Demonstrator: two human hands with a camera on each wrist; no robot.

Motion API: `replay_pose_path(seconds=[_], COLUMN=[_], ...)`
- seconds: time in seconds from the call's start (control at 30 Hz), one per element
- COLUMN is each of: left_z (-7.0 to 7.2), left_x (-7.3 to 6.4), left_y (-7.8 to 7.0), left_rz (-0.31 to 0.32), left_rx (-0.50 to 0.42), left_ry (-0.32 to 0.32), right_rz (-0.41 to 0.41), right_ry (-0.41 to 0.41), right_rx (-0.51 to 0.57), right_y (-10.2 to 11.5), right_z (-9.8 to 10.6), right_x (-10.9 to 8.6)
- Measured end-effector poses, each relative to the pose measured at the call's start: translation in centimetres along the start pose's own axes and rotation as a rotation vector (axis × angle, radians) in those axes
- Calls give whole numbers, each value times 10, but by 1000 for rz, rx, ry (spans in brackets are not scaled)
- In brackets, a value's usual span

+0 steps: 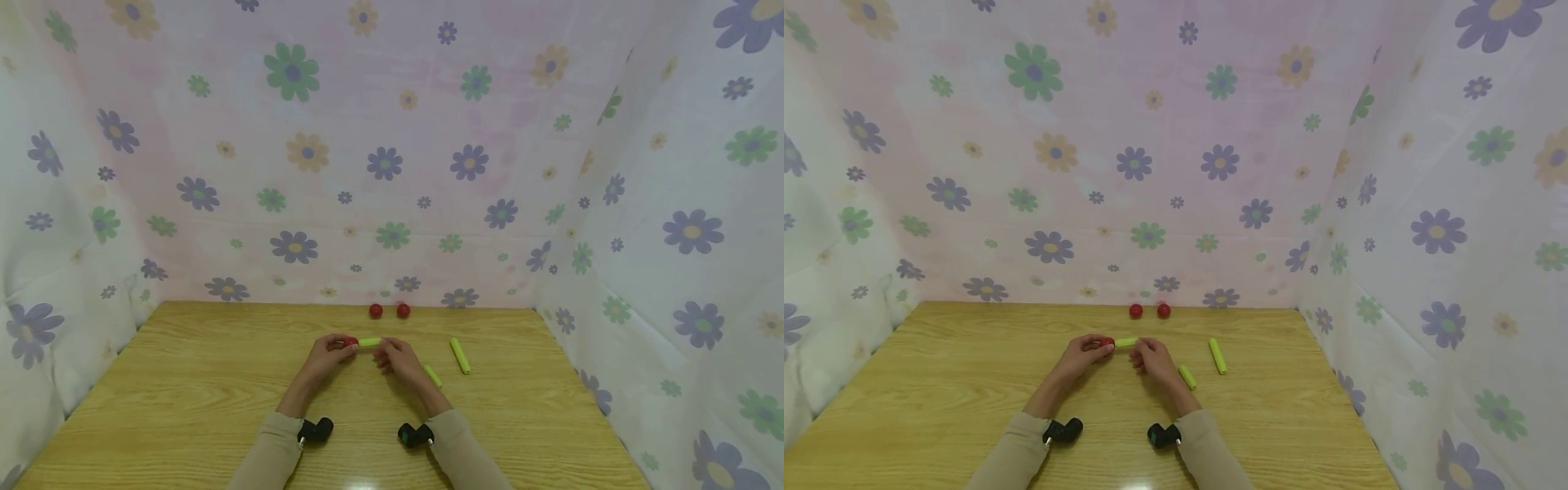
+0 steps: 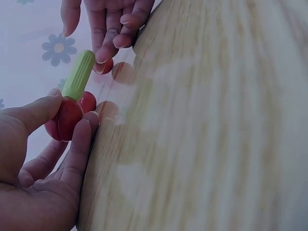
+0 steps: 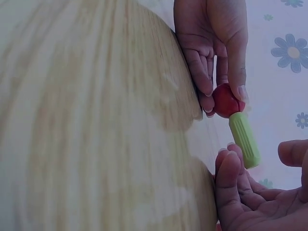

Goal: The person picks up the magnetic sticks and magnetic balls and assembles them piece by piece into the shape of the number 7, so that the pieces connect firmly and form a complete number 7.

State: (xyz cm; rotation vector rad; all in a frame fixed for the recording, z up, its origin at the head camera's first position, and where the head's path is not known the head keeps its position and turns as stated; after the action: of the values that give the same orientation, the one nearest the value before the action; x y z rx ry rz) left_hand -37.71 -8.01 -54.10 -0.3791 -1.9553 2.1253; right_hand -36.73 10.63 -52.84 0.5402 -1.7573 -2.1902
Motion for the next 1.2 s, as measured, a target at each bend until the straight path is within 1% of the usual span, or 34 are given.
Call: replay_pose_path(seconds=[0.1,0.23,0.33,0.43,0.57,0.8,1.0,1.2], left_z=[0,0,0,0,1,0,0,2], left_x=[0,0,0,1,2,4,5,4], left_y=[0,0,0,0,1,4,6,3], left_rz=[10,16,16,28,38,38,50,52], left_rx=[5,6,3,-2,-8,-27,-12,-4], left_ry=[0,0,-11,-26,-27,-19,-32,-39], right_rz=[-4,3,9,12,-6,-17,-27,28], right_ry=[16,17,6,-4,-18,-82,-128,-157], right_rx=[-3,16,29,9,7,65,84,75], right_y=[1,2,3,2,-2,-8,-10,-3], right_z=[1,4,7,11,18,31,39,43], right_x=[-1,-3,-5,-5,-4,0,2,1])
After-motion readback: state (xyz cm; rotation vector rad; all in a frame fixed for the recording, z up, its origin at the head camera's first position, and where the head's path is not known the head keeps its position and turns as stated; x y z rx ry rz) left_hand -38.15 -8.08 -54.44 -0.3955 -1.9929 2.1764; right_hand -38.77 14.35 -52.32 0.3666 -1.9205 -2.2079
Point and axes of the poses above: each hand's wrist, its own x-axis towards the middle knuckle, its own z-axis out of the back of the hand, y = z × x, the point moved 7 cm from there along x, towards the middle knuckle, and after that the axes turned 14 degrees about y, right-handed, at the moved point
